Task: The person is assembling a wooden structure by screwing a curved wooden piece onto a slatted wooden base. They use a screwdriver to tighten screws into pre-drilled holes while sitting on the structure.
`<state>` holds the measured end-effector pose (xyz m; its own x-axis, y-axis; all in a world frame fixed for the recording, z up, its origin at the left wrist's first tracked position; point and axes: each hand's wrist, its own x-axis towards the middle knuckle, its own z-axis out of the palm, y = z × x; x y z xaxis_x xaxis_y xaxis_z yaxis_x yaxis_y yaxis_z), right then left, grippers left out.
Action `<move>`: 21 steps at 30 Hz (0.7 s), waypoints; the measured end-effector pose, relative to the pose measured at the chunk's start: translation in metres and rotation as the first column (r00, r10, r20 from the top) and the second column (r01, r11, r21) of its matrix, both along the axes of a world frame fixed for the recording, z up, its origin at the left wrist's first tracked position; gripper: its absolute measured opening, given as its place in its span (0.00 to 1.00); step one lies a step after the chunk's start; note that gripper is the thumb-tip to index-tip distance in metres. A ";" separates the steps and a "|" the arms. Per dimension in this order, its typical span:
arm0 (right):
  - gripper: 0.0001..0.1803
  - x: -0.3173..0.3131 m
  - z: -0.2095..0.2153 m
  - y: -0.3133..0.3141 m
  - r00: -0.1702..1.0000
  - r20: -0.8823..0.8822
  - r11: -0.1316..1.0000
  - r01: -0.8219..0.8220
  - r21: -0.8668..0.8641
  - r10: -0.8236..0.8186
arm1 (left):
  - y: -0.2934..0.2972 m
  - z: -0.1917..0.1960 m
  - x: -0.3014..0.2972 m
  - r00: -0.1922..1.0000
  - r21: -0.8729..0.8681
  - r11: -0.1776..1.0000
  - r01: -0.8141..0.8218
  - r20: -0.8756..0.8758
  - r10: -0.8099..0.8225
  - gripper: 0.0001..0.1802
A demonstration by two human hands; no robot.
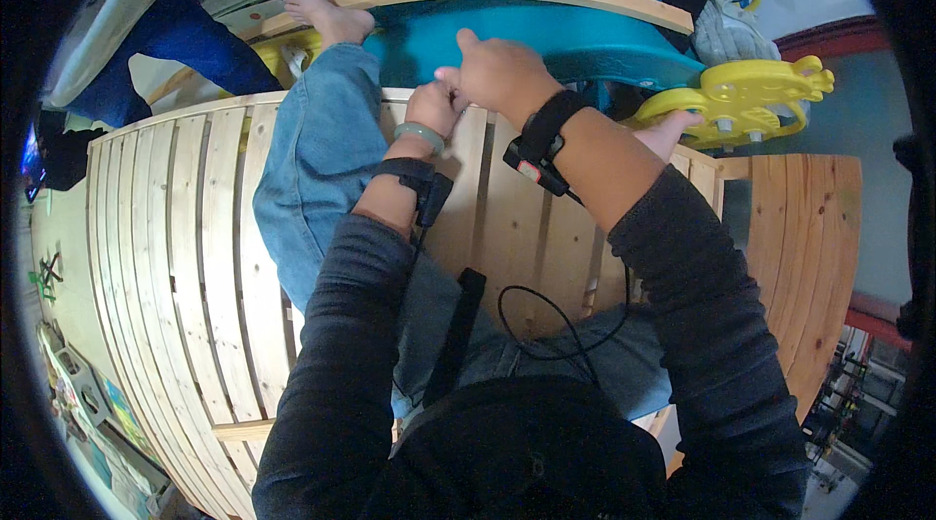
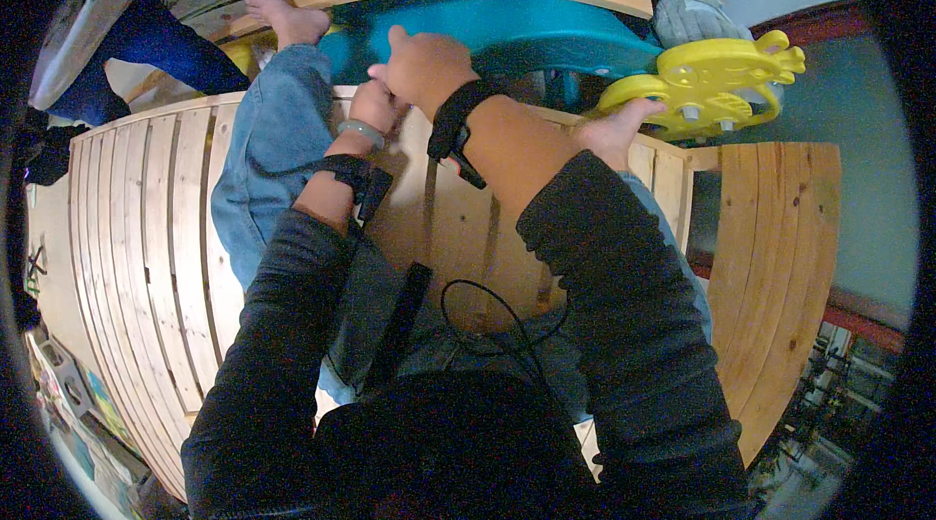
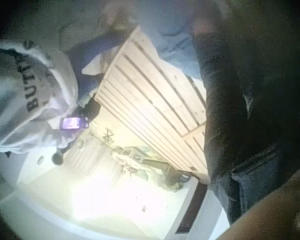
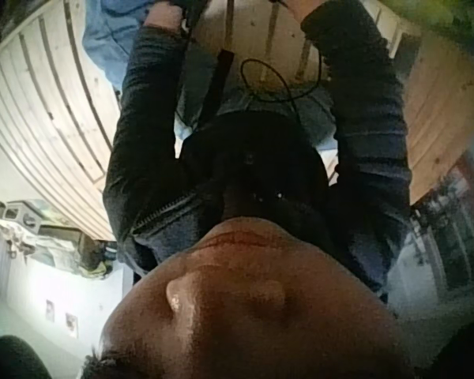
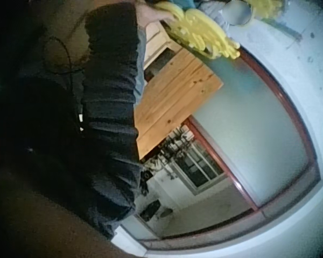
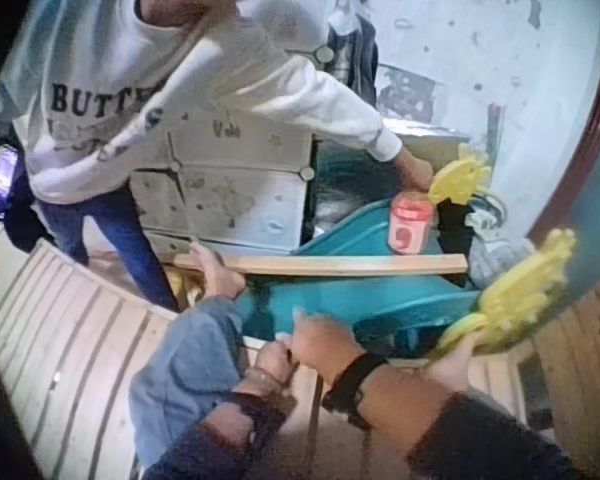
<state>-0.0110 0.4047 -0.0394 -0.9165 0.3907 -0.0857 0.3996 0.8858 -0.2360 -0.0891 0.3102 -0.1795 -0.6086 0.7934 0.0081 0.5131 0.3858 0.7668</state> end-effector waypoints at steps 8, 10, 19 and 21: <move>0.11 -0.005 -0.009 0.008 0.916 0.013 0.910 -0.400 0.109 0.401 | 0.004 -0.022 -0.011 0.994 0.119 0.993 0.002 -0.111 0.011 0.11; 0.11 -0.004 -0.011 0.008 0.940 -0.037 0.935 -0.334 0.117 0.340 | 0.003 -0.029 -0.012 0.986 0.137 0.979 0.153 -0.093 -0.141 0.11; 0.12 0.017 0.002 0.008 0.977 -0.071 0.949 -0.176 0.260 0.201 | 0.004 -0.031 0.004 0.967 -0.101 0.989 0.106 -0.220 -0.126 0.12; 0.13 0.029 0.010 0.008 0.982 -0.106 0.954 -0.120 0.274 0.154 | 0.005 -0.026 0.007 0.960 -0.135 0.990 0.039 -0.270 -0.075 0.13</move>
